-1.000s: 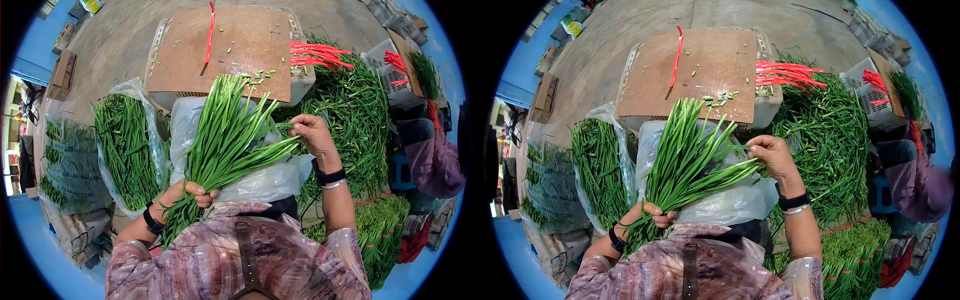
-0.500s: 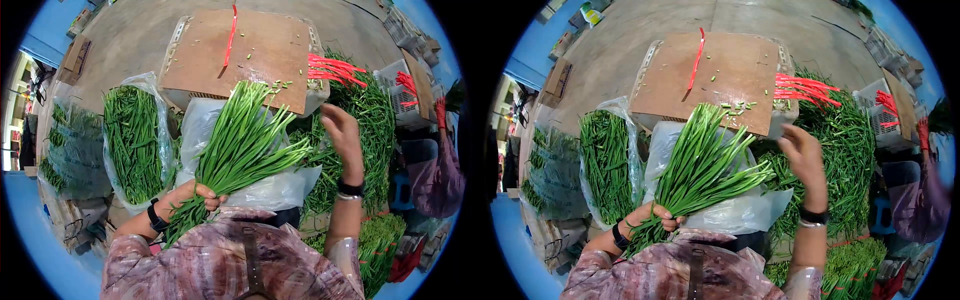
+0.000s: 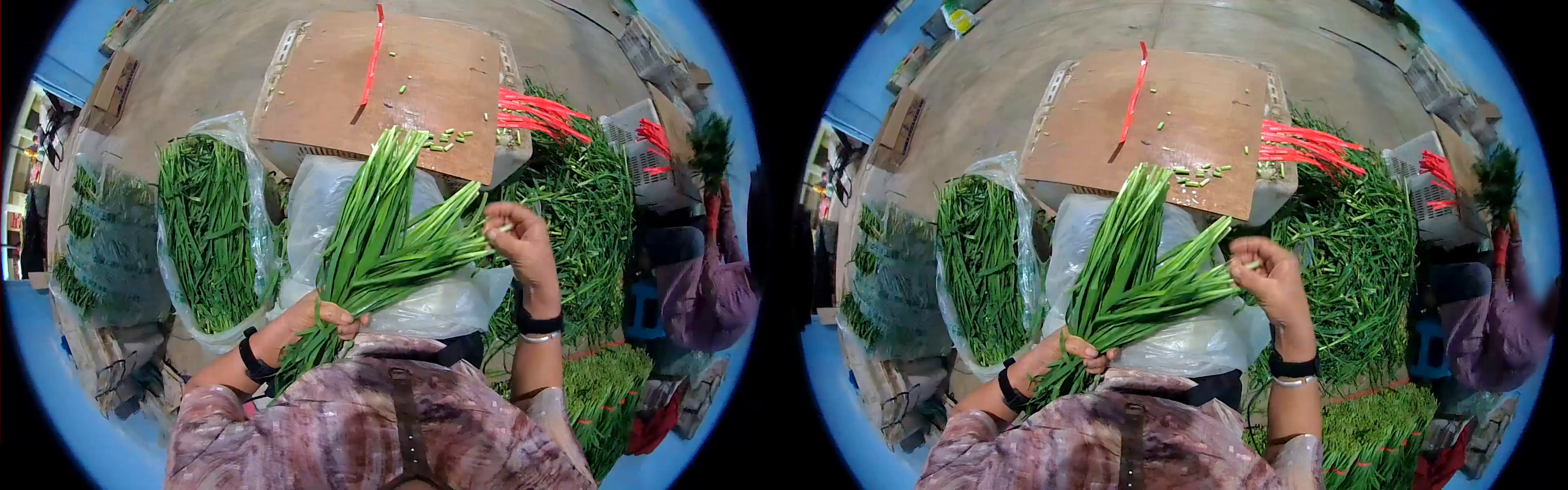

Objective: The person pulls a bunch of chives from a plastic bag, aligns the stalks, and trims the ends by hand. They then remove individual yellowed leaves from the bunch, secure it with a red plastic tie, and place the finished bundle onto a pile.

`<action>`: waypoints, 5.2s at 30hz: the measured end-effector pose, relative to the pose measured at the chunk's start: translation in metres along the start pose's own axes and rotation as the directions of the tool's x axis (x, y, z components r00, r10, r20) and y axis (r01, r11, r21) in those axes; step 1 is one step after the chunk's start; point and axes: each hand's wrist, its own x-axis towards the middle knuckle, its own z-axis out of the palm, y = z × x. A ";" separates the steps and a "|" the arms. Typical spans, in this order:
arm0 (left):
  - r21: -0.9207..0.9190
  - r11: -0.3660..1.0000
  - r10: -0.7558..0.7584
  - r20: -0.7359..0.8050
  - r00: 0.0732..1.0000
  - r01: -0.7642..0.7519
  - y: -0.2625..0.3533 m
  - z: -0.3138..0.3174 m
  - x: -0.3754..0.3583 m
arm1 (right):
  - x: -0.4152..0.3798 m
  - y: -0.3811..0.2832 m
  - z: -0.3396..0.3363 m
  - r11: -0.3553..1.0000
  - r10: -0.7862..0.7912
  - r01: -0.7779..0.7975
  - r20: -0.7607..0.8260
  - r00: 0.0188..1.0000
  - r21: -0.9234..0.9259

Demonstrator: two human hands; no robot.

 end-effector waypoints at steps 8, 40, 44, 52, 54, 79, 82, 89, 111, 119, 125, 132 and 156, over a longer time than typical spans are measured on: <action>0.016 0.999 -0.046 -0.105 0.993 0.048 0.010 0.015 0.002 | 0.011 0.000 -0.022 0.823 -0.092 0.128 0.092 0.991 -0.553; -0.417 0.908 0.051 0.195 0.979 0.035 -0.003 0.005 0.000 | 0.079 0.020 0.079 0.831 -0.031 0.092 0.121 0.992 -0.549; -0.416 0.909 0.073 0.213 0.974 0.022 0.000 0.006 0.001 | 0.058 0.016 0.074 0.799 -0.207 0.188 0.032 0.978 -0.571; -0.368 0.927 0.009 0.193 0.981 0.064 0.000 0.008 0.001 | 0.108 0.027 0.071 0.990 -0.093 0.081 -0.105 0.990 -0.111; -0.357 0.932 0.007 0.168 0.986 0.054 0.000 0.012 0.000 | 0.128 0.032 0.075 0.998 0.007 -0.008 -0.010 1.000 -0.056; 0.047 0.999 0.006 -0.020 1.000 -0.005 0.006 0.017 -0.004 | 0.028 -0.013 -0.006 0.911 0.051 0.048 0.227 0.972 -0.411; 0.102 0.995 0.021 -0.023 1.000 -0.019 0.009 0.021 -0.003 | 0.025 -0.004 -0.009 0.907 -0.027 0.117 0.221 0.975 -0.405; 0.241 0.969 0.064 -0.042 0.997 -0.052 0.009 0.023 -0.003 | 0.023 0.001 -0.022 0.897 -0.331 0.227 -0.239 0.913 -0.378; 0.181 0.983 -0.040 0.093 0.995 0.023 0.015 0.010 0.001 | 0.033 -0.019 0.030 0.160 -0.604 0.659 0.455 0.654 -0.735; 0.254 0.967 0.012 0.055 0.998 -0.026 0.010 0.005 0.000 | 0.033 0.017 0.020 0.543 -0.611 0.475 0.063 0.789 -0.692; 0.482 0.875 0.040 -0.171 0.984 0.048 0.020 0.030 -0.005 | 0.024 0.015 -0.060 0.976 -0.087 0.163 -0.422 0.902 0.147; 0.427 0.904 -0.014 -0.054 0.998 0.036 0.019 0.019 0.001 | -0.010 0.009 -0.094 0.557 -0.459 -0.023 -0.331 0.825 -0.830; 0.272 0.962 0.038 -0.093 0.995 -0.011 0.011 0.023 -0.003 | -0.012 -0.009 0.045 0.390 -0.490 0.556 0.346 0.800 -0.734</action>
